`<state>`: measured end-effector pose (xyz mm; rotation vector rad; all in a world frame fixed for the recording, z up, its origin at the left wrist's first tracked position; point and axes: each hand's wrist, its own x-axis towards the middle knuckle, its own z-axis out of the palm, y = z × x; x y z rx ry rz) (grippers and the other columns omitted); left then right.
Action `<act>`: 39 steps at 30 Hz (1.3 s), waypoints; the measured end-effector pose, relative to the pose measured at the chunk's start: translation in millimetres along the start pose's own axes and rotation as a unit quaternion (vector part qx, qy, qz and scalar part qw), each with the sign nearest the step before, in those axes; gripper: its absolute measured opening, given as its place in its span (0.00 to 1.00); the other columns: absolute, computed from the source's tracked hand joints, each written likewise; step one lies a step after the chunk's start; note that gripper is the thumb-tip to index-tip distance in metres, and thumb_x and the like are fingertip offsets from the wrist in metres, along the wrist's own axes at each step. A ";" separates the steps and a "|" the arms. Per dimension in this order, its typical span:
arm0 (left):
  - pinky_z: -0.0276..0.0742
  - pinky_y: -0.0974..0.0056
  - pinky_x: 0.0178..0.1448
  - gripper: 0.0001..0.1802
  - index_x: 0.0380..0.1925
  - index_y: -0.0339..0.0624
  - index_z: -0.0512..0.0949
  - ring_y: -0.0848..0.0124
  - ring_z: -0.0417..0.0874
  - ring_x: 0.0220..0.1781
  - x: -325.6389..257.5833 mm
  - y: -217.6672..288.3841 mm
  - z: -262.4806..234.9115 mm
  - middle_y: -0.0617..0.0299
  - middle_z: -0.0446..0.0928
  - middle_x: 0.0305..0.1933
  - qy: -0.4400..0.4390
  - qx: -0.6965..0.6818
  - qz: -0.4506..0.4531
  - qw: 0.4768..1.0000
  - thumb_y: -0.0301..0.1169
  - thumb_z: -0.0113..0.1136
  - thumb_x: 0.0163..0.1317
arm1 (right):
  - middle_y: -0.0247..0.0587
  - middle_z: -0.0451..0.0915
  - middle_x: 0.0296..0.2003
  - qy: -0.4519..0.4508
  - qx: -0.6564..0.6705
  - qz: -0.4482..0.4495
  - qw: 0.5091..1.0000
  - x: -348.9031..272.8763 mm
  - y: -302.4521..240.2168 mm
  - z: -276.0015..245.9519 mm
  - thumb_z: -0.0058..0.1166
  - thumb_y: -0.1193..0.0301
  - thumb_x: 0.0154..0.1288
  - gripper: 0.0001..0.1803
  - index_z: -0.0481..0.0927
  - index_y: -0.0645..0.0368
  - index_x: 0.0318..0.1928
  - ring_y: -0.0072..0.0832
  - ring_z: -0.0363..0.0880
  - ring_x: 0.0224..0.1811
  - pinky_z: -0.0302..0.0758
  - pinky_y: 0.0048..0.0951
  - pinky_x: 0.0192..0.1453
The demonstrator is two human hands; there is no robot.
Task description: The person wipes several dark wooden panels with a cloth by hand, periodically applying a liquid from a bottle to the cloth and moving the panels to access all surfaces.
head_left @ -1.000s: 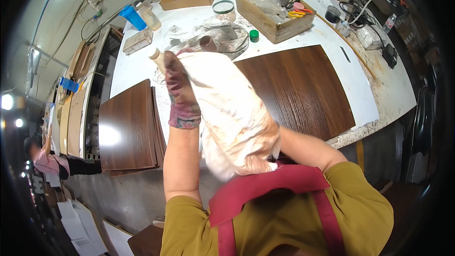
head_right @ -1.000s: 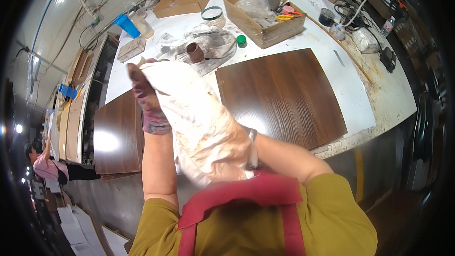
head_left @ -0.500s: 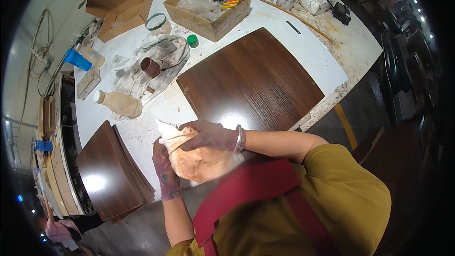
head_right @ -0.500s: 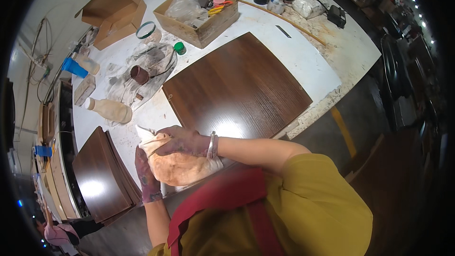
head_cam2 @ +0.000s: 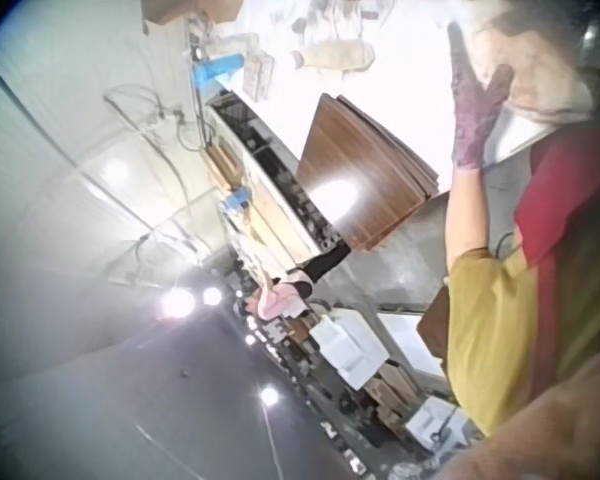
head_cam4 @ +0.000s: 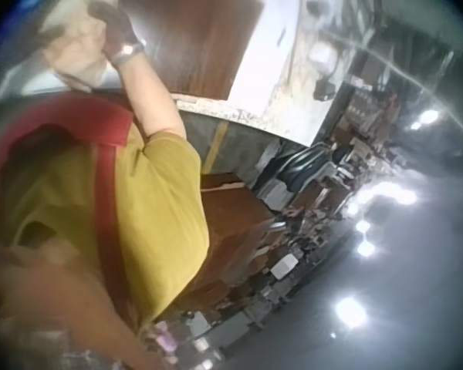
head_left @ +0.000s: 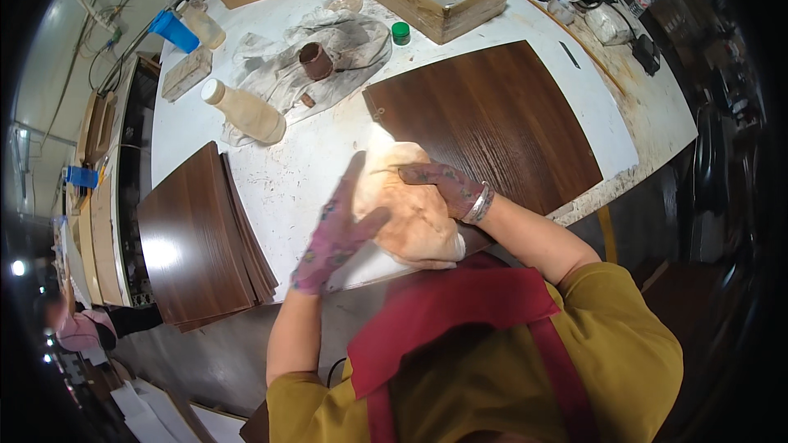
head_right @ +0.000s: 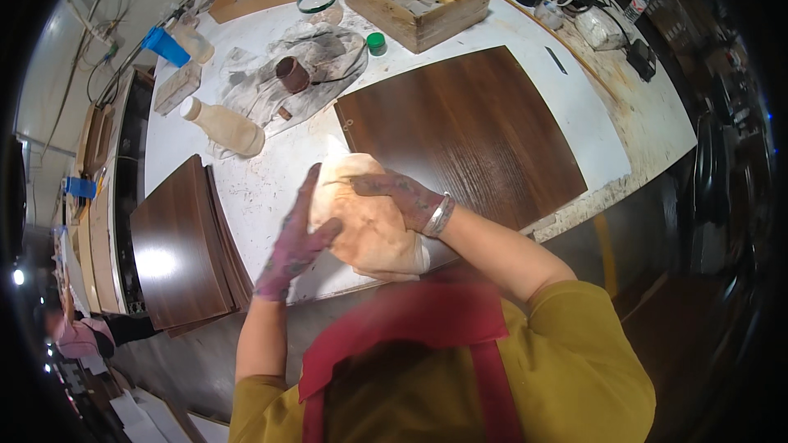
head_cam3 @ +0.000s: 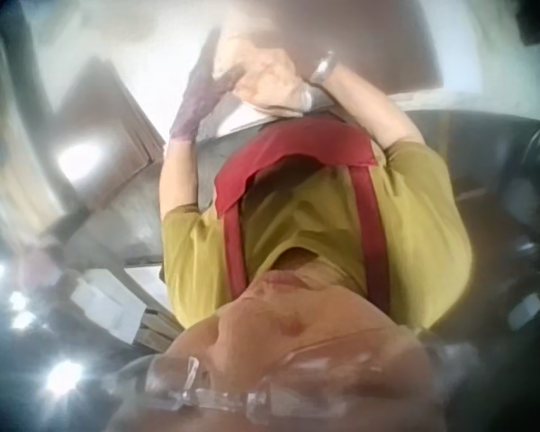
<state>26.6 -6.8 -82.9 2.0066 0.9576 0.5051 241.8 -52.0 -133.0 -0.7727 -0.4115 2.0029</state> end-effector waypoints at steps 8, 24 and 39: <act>0.66 0.60 0.69 0.33 0.68 0.38 0.64 0.61 0.69 0.68 9.6 -20.2 9.8 0.52 0.69 0.67 0.137 -0.401 -0.078 0.902 0.36 0.61 0.65 | 0.43 0.67 0.65 -0.091 -0.016 -0.103 0.990 0.2 -13.2 9.6 0.64 0.70 0.60 0.42 0.57 0.58 0.72 0.32 0.68 0.66 0.66 0.34 0.71; 0.73 0.60 0.60 0.39 0.65 0.41 0.66 0.65 0.77 0.55 142.3 -227.9 -176.2 0.55 0.76 0.56 0.269 -0.117 -0.072 0.953 0.42 0.72 0.57 | 0.40 0.82 0.42 0.031 -0.055 -0.136 0.989 -1.7 5.9 -9.1 0.60 0.69 0.64 0.17 0.79 0.64 0.50 0.27 0.80 0.44 0.78 0.27 0.49; 0.70 0.54 0.61 0.26 0.45 0.46 0.76 0.57 0.78 0.52 89.3 5.1 -37.2 0.58 0.78 0.45 -0.033 0.445 0.239 0.862 0.30 0.72 0.41 | 0.41 0.75 0.57 -0.010 0.027 -0.223 0.974 -38.1 -20.4 15.2 0.61 0.76 0.61 0.35 0.62 0.61 0.68 0.29 0.75 0.59 0.72 0.32 0.66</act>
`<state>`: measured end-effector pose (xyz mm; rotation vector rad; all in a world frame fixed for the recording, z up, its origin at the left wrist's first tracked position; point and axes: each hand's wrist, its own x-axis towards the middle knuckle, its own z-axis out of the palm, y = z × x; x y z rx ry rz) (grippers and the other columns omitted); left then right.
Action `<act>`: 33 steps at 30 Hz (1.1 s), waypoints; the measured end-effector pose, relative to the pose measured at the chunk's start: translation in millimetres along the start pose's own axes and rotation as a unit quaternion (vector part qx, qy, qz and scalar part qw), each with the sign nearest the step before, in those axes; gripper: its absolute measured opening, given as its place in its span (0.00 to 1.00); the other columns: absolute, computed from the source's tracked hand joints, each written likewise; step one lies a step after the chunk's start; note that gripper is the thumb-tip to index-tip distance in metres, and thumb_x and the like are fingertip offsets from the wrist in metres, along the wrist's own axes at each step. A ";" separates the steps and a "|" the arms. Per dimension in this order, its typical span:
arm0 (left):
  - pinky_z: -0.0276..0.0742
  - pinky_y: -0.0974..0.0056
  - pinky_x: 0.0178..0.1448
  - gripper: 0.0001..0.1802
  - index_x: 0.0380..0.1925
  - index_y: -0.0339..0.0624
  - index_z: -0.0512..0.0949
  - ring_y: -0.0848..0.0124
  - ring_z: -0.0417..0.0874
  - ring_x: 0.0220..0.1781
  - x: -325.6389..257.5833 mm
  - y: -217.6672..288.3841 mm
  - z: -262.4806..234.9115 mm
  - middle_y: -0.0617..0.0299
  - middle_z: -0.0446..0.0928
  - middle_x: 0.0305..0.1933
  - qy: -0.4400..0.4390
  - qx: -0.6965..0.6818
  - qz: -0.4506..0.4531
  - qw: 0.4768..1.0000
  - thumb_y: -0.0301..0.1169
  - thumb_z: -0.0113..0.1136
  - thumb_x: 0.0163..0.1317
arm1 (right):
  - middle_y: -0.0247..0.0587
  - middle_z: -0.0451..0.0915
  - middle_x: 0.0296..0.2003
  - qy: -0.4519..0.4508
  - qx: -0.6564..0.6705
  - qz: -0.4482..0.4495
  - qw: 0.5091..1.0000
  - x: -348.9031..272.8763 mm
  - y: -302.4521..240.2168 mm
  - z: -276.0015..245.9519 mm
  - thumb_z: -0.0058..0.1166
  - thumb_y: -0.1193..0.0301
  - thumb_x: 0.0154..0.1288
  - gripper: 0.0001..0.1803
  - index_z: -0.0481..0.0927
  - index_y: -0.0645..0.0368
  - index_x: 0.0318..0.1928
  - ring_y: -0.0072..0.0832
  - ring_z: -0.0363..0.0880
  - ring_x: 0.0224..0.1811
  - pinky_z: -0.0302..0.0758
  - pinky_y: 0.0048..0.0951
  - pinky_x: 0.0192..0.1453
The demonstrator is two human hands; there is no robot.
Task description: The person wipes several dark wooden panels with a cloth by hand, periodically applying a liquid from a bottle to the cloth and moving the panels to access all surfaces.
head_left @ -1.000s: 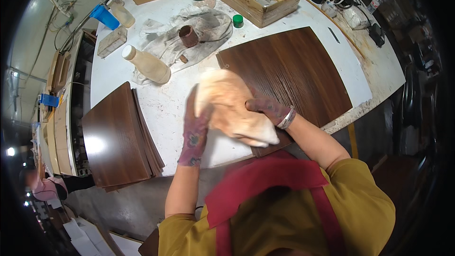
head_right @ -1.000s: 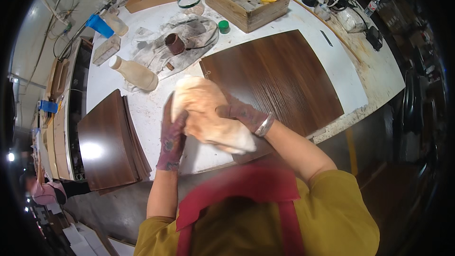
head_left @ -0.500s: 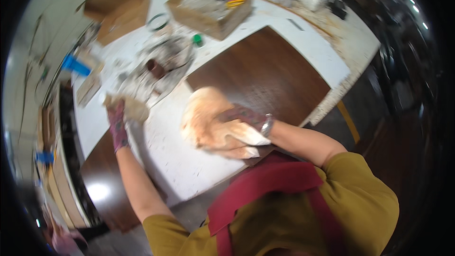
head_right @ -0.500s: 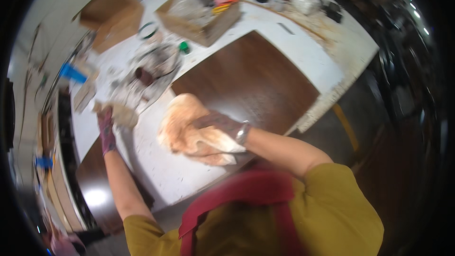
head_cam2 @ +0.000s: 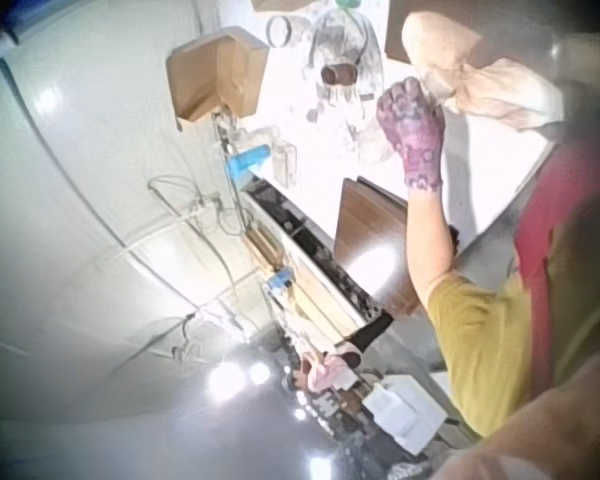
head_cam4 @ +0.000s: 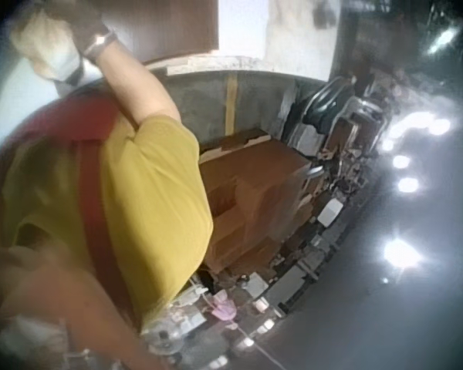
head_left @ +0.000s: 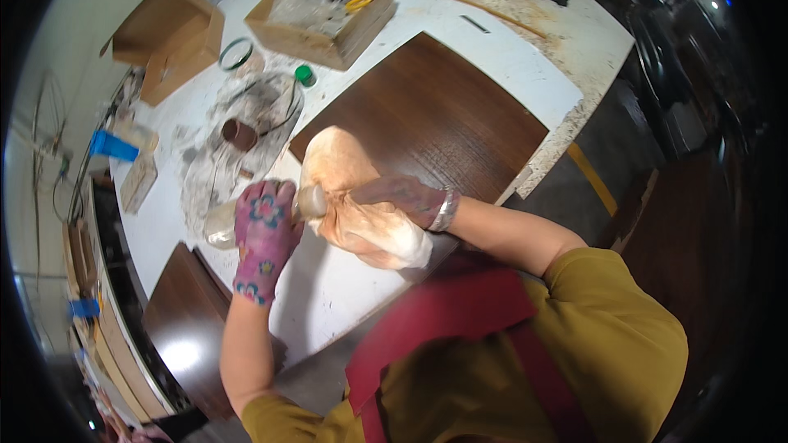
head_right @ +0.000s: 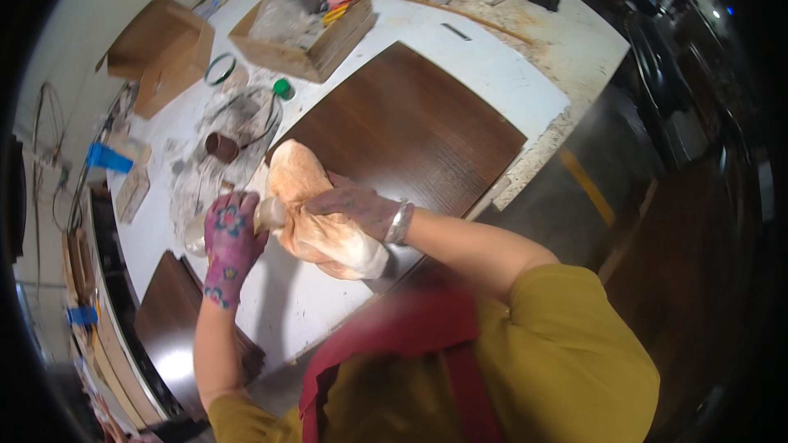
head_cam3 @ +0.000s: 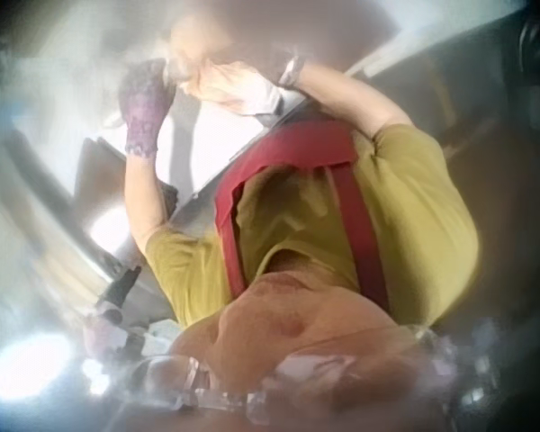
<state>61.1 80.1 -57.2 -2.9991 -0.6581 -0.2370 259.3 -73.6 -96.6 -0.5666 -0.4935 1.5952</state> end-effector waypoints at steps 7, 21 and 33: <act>0.71 0.55 0.49 0.22 0.41 0.48 0.76 0.61 0.79 0.45 28.9 1.9 -16.2 0.60 0.77 0.39 -0.034 0.107 0.053 0.992 0.32 0.71 0.45 | 0.43 0.72 0.60 0.031 -0.037 -0.012 0.999 -14.5 7.2 -16.5 0.58 0.78 0.60 0.38 0.59 0.59 0.70 0.32 0.72 0.63 0.67 0.34 0.70; 0.70 0.54 0.46 0.14 0.40 0.48 0.78 0.59 0.79 0.44 56.6 23.0 -35.4 0.58 0.77 0.36 -0.034 0.169 0.083 0.982 0.29 0.63 0.50 | 0.35 0.78 0.52 0.096 -0.383 -0.150 0.907 -18.5 22.9 -66.3 0.48 0.58 0.75 0.23 0.72 0.61 0.62 0.21 0.75 0.54 0.73 0.24 0.62; 0.72 0.55 0.44 0.07 0.37 0.48 0.78 0.59 0.78 0.41 66.3 34.6 -40.2 0.59 0.77 0.36 -0.018 0.183 0.104 0.977 0.29 0.54 0.58 | 0.53 0.61 0.70 0.132 -0.590 -0.094 0.791 0.4 28.0 -104.4 0.28 0.69 0.78 0.26 0.54 0.61 0.73 0.42 0.65 0.70 0.65 0.35 0.72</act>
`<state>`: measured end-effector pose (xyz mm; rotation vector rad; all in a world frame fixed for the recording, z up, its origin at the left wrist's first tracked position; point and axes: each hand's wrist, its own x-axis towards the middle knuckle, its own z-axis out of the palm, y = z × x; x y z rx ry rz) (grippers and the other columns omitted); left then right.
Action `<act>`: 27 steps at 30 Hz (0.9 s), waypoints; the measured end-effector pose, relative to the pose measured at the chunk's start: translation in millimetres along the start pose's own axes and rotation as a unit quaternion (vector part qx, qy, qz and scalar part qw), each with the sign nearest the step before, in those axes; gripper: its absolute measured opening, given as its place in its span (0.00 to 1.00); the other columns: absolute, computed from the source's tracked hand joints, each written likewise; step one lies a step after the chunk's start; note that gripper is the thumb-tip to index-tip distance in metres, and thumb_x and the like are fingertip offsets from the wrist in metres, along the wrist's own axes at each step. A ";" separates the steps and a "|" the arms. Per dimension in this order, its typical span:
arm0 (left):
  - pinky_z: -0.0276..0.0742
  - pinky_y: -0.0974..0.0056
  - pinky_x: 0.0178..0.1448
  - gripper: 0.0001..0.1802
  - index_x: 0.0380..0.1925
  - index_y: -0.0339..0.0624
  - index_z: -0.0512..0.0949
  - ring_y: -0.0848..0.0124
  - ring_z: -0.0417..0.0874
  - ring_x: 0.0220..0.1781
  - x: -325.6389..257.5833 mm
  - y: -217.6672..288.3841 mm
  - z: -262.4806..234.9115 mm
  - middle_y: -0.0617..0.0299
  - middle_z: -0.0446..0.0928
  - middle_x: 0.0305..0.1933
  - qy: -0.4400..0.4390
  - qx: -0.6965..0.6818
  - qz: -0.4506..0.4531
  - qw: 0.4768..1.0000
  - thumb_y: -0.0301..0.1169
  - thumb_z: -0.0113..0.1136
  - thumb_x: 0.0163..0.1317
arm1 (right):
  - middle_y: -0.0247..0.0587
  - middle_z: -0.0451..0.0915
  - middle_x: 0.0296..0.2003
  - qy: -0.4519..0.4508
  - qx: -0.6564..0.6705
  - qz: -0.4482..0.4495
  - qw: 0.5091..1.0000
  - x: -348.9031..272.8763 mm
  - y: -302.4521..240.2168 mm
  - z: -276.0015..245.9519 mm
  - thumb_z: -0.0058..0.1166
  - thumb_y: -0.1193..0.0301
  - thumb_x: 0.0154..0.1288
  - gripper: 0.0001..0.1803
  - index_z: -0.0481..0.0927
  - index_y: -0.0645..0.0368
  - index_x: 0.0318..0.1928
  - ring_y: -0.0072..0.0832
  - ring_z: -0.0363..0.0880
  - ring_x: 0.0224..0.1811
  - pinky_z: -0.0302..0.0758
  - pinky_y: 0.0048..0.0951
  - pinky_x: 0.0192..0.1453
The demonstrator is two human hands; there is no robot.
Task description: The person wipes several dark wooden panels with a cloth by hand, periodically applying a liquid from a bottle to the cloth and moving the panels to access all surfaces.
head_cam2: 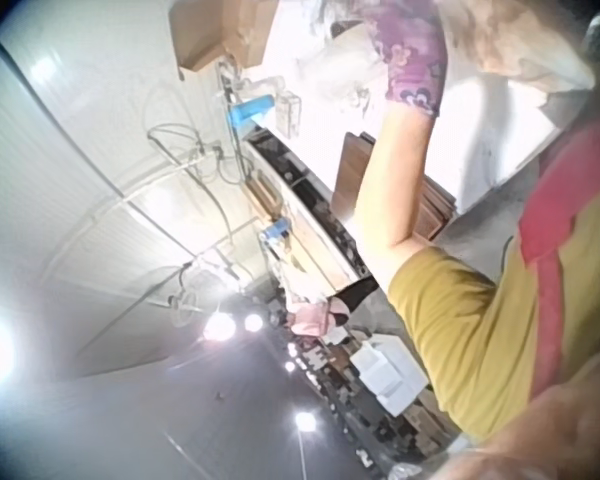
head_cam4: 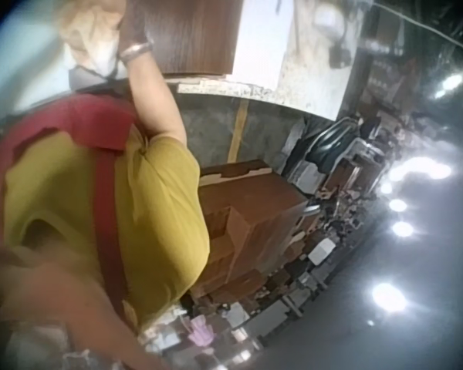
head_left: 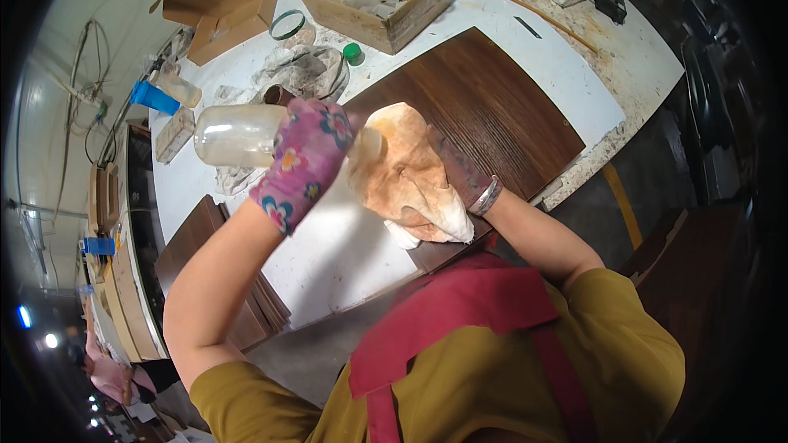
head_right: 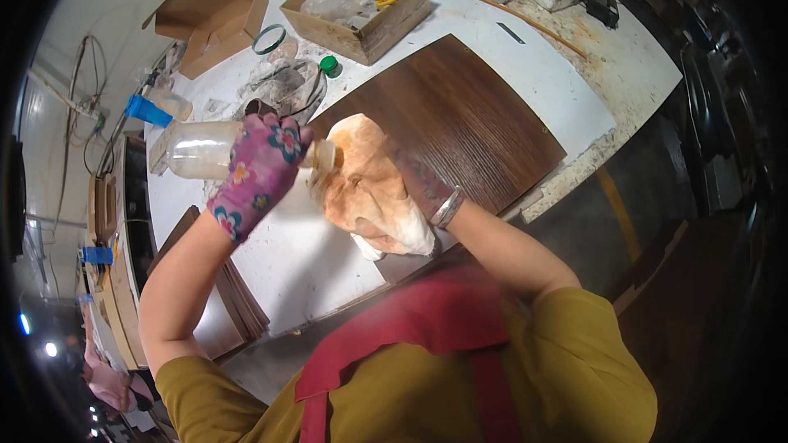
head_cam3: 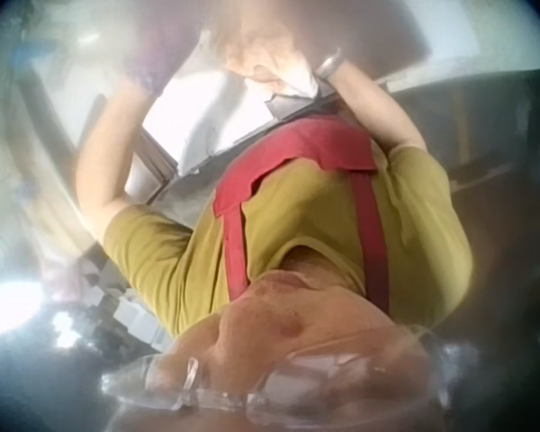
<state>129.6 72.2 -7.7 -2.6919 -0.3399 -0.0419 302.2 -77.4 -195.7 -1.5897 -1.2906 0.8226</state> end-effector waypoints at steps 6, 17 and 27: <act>0.71 0.55 0.45 0.09 0.37 0.49 0.78 0.61 0.78 0.42 -13.6 -3.0 4.9 0.61 0.77 0.36 -0.014 0.020 0.010 1.000 0.28 0.55 0.56 | 0.49 0.63 0.69 -0.026 0.108 0.078 0.991 8.0 -7.5 -1.4 0.29 0.65 0.78 0.27 0.54 0.61 0.73 0.36 0.64 0.70 0.63 0.32 0.73; 0.68 0.53 0.62 0.30 0.49 0.50 0.76 0.59 0.78 0.53 -71.4 -13.5 40.3 0.59 0.78 0.46 0.020 -0.140 -0.130 0.981 0.36 0.76 0.42 | 0.46 0.71 0.60 -0.121 0.623 0.150 0.758 15.1 -8.0 50.0 0.45 0.47 0.71 0.34 0.64 0.59 0.66 0.37 0.71 0.63 0.68 0.34 0.70; 0.75 0.58 0.58 0.35 0.55 0.35 0.74 0.58 0.82 0.52 -128.8 -161.4 184.4 0.51 0.81 0.50 0.217 -0.423 -0.547 0.689 0.48 0.71 0.55 | 0.54 0.67 0.65 -0.102 0.723 0.046 0.681 -13.6 -41.2 -77.3 0.52 0.36 0.61 0.48 0.60 0.60 0.69 0.47 0.70 0.65 0.73 0.46 0.67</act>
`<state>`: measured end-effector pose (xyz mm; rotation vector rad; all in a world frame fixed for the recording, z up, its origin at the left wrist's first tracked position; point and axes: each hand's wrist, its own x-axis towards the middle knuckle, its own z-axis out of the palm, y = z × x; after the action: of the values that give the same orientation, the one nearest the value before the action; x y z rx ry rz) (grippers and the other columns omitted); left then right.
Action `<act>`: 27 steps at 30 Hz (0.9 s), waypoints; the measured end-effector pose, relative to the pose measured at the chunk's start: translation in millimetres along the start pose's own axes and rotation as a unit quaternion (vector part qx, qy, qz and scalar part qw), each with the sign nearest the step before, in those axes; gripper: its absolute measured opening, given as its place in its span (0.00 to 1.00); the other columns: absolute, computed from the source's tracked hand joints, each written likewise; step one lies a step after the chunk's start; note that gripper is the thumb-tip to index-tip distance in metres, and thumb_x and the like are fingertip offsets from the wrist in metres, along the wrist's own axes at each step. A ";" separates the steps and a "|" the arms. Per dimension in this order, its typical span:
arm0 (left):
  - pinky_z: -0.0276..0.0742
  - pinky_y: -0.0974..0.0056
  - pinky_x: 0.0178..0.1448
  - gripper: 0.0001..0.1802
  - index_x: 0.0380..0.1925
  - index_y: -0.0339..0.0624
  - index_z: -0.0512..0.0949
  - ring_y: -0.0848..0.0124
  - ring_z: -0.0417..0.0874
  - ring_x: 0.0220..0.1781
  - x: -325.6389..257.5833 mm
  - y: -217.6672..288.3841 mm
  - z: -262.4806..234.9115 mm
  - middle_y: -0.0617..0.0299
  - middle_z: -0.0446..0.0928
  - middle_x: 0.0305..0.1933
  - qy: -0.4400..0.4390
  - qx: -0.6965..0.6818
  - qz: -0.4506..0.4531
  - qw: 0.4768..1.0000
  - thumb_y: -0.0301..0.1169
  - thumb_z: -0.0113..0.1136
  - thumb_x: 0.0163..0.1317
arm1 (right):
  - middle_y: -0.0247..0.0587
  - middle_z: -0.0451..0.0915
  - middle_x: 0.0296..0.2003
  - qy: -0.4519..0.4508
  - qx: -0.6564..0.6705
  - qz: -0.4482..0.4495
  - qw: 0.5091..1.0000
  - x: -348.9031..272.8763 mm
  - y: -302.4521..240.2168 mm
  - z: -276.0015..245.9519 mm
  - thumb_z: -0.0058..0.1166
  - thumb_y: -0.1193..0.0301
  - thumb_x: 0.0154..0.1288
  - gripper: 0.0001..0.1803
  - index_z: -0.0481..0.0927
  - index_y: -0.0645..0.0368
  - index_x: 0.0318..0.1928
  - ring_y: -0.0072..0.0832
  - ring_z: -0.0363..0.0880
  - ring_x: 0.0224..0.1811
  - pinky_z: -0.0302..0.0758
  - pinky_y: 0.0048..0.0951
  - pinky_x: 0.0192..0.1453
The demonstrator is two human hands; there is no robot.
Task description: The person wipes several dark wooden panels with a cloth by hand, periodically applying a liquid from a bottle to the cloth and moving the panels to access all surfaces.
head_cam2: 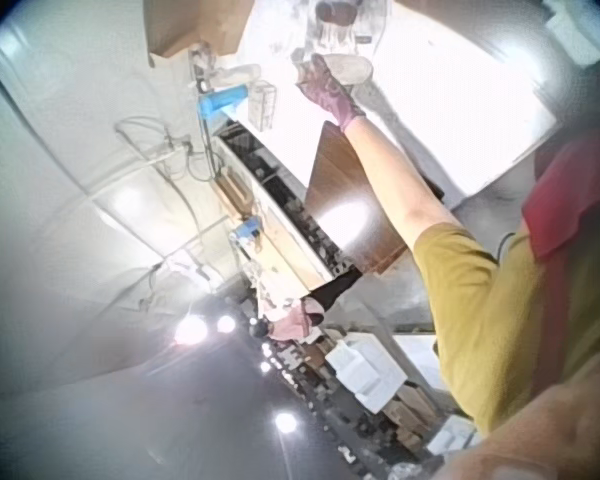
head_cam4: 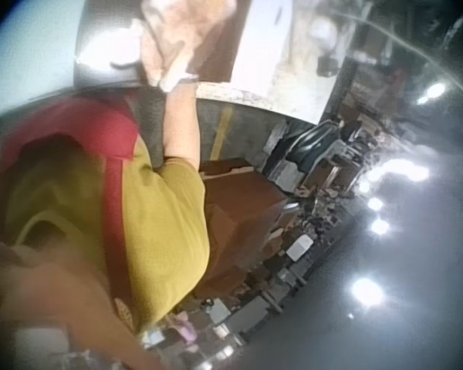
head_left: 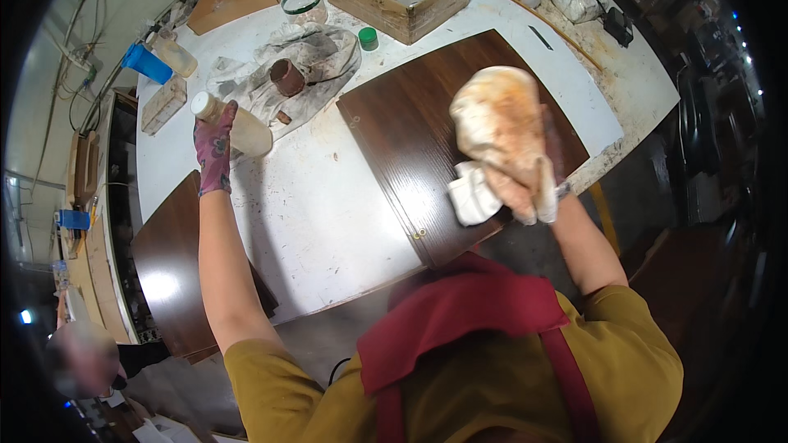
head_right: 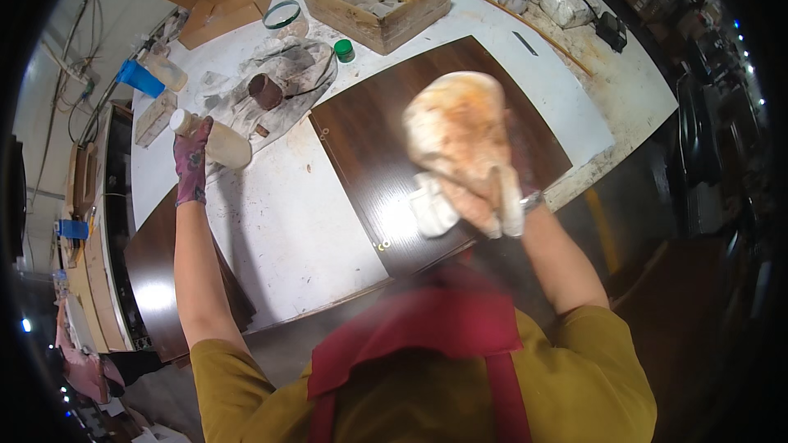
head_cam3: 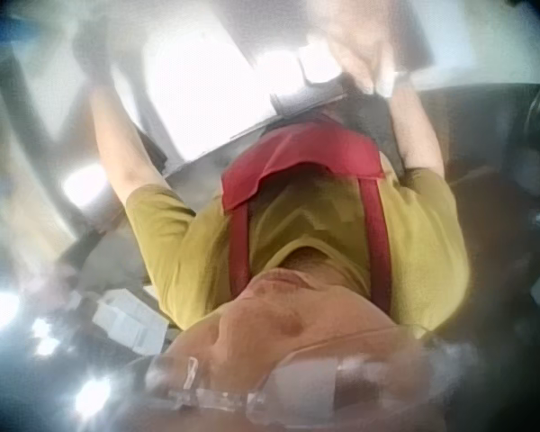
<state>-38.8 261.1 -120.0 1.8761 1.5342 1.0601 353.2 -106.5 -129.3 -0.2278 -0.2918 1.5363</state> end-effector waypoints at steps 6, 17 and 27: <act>0.72 0.57 0.62 0.44 0.65 0.38 0.65 0.57 0.78 0.58 -4.9 -13.4 10.8 0.50 0.76 0.58 0.019 -0.049 -0.021 0.998 0.51 0.71 0.54 | 0.52 0.68 0.65 0.124 -0.178 -0.165 0.962 -50.3 -90.0 28.6 0.43 0.50 0.74 0.33 0.62 0.59 0.69 0.46 0.70 0.65 0.68 0.46 0.69; 0.65 0.57 0.69 0.43 0.68 0.37 0.61 0.56 0.71 0.64 -59.7 30.1 22.8 0.48 0.67 0.65 0.171 -0.083 0.106 0.976 0.46 0.68 0.59 | 0.48 0.80 0.52 0.265 -0.305 -0.282 0.870 -55.1 -190.0 40.6 0.57 0.62 0.69 0.28 0.69 0.64 0.63 0.37 0.80 0.53 0.78 0.34 0.59; 0.47 0.42 0.76 0.35 0.64 0.54 0.70 0.51 0.56 0.76 -288.2 205.1 175.0 0.52 0.63 0.71 -0.355 0.133 0.345 0.859 0.51 0.64 0.57 | 0.39 0.81 0.45 0.022 -0.945 -0.265 0.191 87.3 -132.1 5.4 0.51 0.63 0.65 0.11 0.83 0.48 0.43 0.40 0.80 0.46 0.75 0.40 0.48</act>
<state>203.4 -50.0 -136.6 2.6900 0.5921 0.2794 477.3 -22.9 -77.5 -1.8352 -1.9036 -0.4976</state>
